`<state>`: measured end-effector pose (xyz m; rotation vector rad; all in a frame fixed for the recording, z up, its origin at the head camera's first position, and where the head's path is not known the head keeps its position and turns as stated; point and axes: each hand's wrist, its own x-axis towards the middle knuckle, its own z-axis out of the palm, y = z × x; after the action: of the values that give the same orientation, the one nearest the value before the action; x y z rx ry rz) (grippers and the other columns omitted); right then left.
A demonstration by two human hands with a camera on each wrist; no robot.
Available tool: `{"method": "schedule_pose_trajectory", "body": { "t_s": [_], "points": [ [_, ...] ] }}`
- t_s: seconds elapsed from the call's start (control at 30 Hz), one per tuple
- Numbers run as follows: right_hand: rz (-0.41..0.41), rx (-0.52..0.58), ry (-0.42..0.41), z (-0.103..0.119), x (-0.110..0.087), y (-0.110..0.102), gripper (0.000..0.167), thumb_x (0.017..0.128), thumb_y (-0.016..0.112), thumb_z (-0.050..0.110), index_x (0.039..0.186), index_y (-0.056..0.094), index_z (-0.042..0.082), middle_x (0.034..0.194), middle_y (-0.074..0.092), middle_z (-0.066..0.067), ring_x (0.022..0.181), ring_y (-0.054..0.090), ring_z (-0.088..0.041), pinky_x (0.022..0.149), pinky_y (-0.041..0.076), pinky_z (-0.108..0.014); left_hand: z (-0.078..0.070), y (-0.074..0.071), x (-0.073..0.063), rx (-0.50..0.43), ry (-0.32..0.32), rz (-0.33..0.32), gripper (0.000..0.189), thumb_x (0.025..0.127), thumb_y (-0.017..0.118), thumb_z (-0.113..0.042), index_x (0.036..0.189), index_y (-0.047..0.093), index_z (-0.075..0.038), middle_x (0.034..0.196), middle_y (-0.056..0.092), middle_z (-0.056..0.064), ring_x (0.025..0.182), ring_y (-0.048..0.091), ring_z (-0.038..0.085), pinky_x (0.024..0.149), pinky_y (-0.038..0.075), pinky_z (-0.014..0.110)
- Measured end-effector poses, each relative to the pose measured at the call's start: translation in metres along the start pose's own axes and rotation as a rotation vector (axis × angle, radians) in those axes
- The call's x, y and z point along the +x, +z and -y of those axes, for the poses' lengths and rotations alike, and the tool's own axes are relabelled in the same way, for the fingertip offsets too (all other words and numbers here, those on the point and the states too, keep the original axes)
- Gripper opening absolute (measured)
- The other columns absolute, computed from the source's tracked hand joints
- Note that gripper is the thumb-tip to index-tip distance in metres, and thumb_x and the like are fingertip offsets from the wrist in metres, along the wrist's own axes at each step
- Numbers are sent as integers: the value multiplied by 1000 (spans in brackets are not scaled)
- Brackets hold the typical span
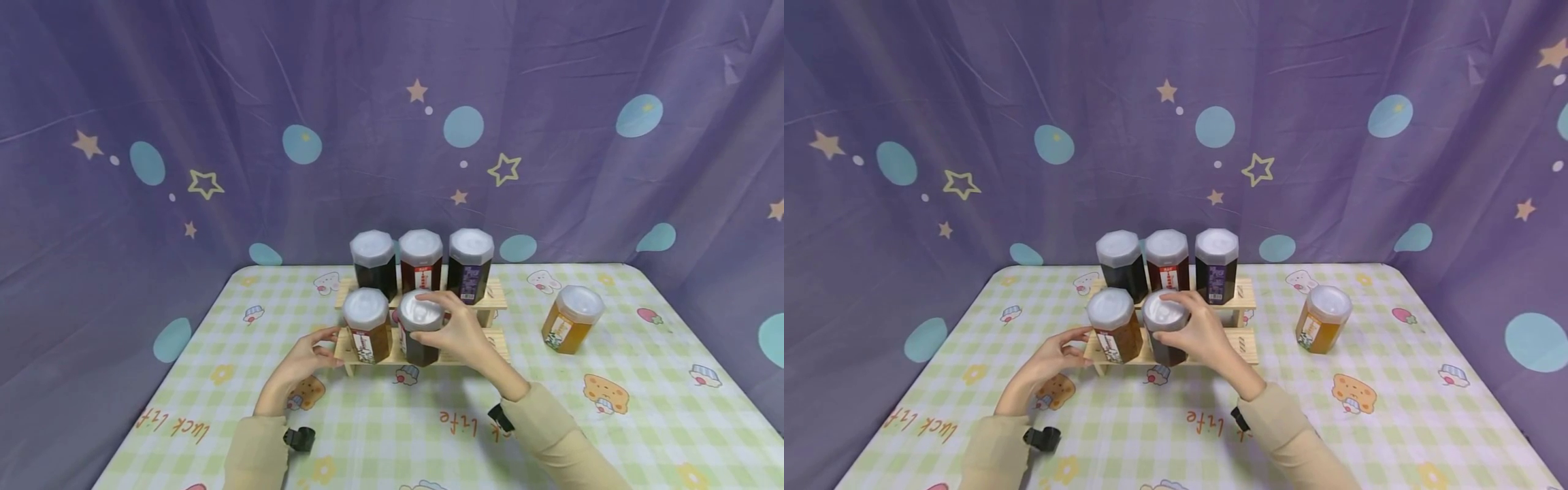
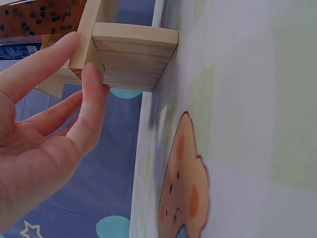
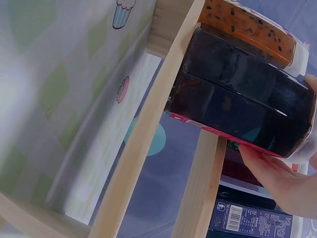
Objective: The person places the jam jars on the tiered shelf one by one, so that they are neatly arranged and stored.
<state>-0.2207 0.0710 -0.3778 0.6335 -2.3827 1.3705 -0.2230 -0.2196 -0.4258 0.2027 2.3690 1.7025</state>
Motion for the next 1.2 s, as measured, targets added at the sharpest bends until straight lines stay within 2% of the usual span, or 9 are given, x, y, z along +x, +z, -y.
{"method": "schedule_pose_trajectory", "body": {
  "t_s": [0.17,0.33,0.67,0.8,0.97,1.2],
  "points": [
    [9,-2,2,0,-1,0,55,59,81,16,110,60,12,110,54,-5,88,54,-17,69,45,-26,2,0,1,-1,3,-3,68,71,67,4,132,35,6,119,42,24,73,56,18,63,45,28],
    [56,14,31,2,-1,-2,55,63,79,17,114,58,13,115,51,-7,90,52,-18,69,45,-27,3,-1,2,6,0,-4,69,72,67,4,132,35,5,119,42,24,72,56,16,63,45,28],
    [129,18,6,2,-6,-10,53,71,73,15,120,52,11,124,45,-12,109,47,-29,85,41,-43,4,0,1,6,10,-1,69,72,67,3,132,34,6,118,43,24,73,57,17,64,46,28],
    [125,24,-7,2,-8,-14,51,71,73,15,119,54,10,124,45,-13,112,45,-30,88,40,-43,4,0,1,8,4,-6,69,72,67,3,132,35,6,118,43,23,72,57,17,64,46,28],
    [128,90,-18,0,-11,-20,45,74,71,12,116,56,8,125,43,-15,112,45,-30,87,42,-42,5,0,1,2,5,-7,69,71,67,4,132,34,6,119,43,24,72,57,17,63,46,27],
    [104,132,-68,-2,-16,-33,34,78,66,8,111,59,4,116,52,-12,106,50,-27,86,43,-39,6,-1,3,15,4,-3,69,71,68,2,132,36,5,118,43,23,72,56,16,64,46,30]
  ]
}}
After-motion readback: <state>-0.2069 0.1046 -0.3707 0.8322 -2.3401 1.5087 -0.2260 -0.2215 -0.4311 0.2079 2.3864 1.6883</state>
